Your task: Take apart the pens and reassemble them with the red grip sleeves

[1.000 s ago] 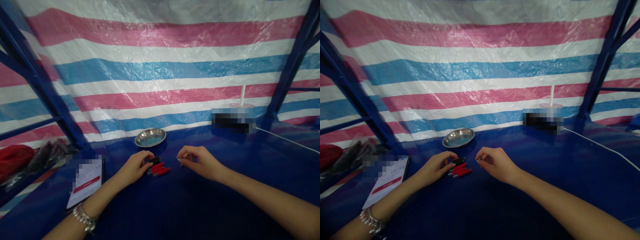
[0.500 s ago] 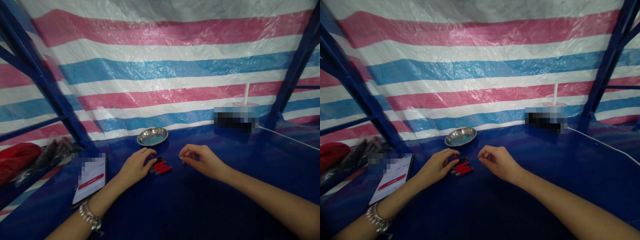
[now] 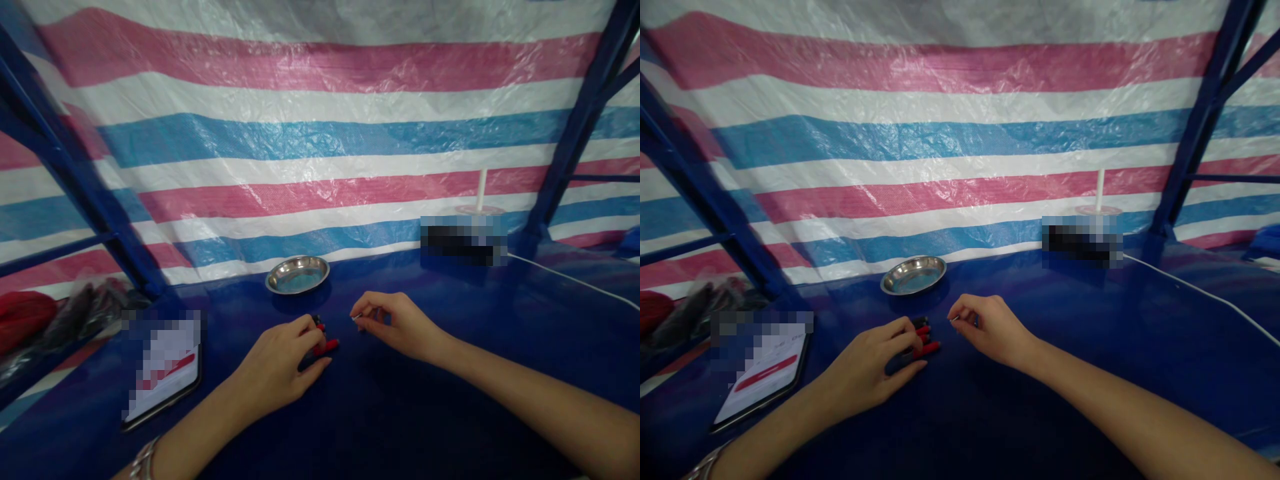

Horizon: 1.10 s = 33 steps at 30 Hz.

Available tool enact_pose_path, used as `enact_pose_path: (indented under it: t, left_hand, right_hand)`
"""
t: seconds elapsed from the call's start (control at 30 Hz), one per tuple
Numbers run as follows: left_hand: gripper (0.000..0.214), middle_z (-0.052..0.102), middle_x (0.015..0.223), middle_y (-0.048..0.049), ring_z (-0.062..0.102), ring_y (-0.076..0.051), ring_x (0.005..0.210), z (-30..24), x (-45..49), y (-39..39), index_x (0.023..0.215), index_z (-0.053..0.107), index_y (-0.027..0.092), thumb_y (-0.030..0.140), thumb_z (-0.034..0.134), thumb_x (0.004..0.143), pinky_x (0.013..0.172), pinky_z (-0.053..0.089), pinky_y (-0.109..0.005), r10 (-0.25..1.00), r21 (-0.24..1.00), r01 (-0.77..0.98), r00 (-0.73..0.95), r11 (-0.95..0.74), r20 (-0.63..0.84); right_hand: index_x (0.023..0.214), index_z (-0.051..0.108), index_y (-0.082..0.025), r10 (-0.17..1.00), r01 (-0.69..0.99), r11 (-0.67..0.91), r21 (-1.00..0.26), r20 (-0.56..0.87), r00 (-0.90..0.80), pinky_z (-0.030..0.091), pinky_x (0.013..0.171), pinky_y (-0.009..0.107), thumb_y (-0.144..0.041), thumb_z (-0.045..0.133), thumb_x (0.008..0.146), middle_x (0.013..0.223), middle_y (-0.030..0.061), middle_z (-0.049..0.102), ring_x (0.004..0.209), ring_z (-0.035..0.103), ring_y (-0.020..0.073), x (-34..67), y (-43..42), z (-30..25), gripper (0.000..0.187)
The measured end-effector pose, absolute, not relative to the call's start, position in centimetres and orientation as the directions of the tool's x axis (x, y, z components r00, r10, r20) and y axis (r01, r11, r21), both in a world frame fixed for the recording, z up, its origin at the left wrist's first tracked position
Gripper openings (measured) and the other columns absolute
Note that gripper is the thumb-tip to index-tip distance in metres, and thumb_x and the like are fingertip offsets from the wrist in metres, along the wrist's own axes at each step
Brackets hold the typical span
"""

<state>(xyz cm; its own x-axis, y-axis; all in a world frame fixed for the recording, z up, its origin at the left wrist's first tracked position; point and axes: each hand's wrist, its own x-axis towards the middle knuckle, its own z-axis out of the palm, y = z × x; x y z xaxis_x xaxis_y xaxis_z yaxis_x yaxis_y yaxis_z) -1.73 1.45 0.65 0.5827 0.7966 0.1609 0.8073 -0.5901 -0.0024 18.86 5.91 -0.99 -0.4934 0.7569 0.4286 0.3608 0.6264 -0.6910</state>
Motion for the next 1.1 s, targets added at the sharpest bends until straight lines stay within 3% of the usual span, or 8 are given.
enact_pose_path:
  t: [0.47, 1.1]
  left_hand:
    - [0.018, 0.052, 0.090, -0.0030, 0.053, -0.018, 0.079, 0.62, -1.52, 1.15, 0.095, 0.048, 0.018, 0.029, 0.045, 0.081, 0.066, 0.042, -0.028, 0.806, -0.014, 0.812, 0.581, -0.583, 0.118]
    - [0.015, 0.055, 0.083, -0.0031, 0.053, -0.017, 0.072, 0.93, -1.53, 0.99, 0.085, 0.050, 0.017, 0.031, 0.045, 0.080, 0.060, 0.040, -0.027, 0.817, -0.046, 0.822, 0.569, -0.568, 0.095]
  right_hand:
    - [0.076, 0.056, -0.016, 0.758, 0.361, 0.628, -0.690, 0.439, -0.482, 0.038, 0.050, 0.018, -0.016, 0.051, 0.073, 0.062, -0.0015, 0.057, 0.054, 0.051, 0.0076, 18.83, 5.92, -1.00, 0.006]
    - [0.076, 0.056, -0.017, 0.753, 0.388, 0.638, -0.665, 0.433, -0.496, 0.038, 0.051, 0.019, -0.017, 0.051, 0.073, 0.064, -0.0010, 0.059, 0.057, 0.052, 0.0083, 18.80, 5.80, -1.07, 0.006]
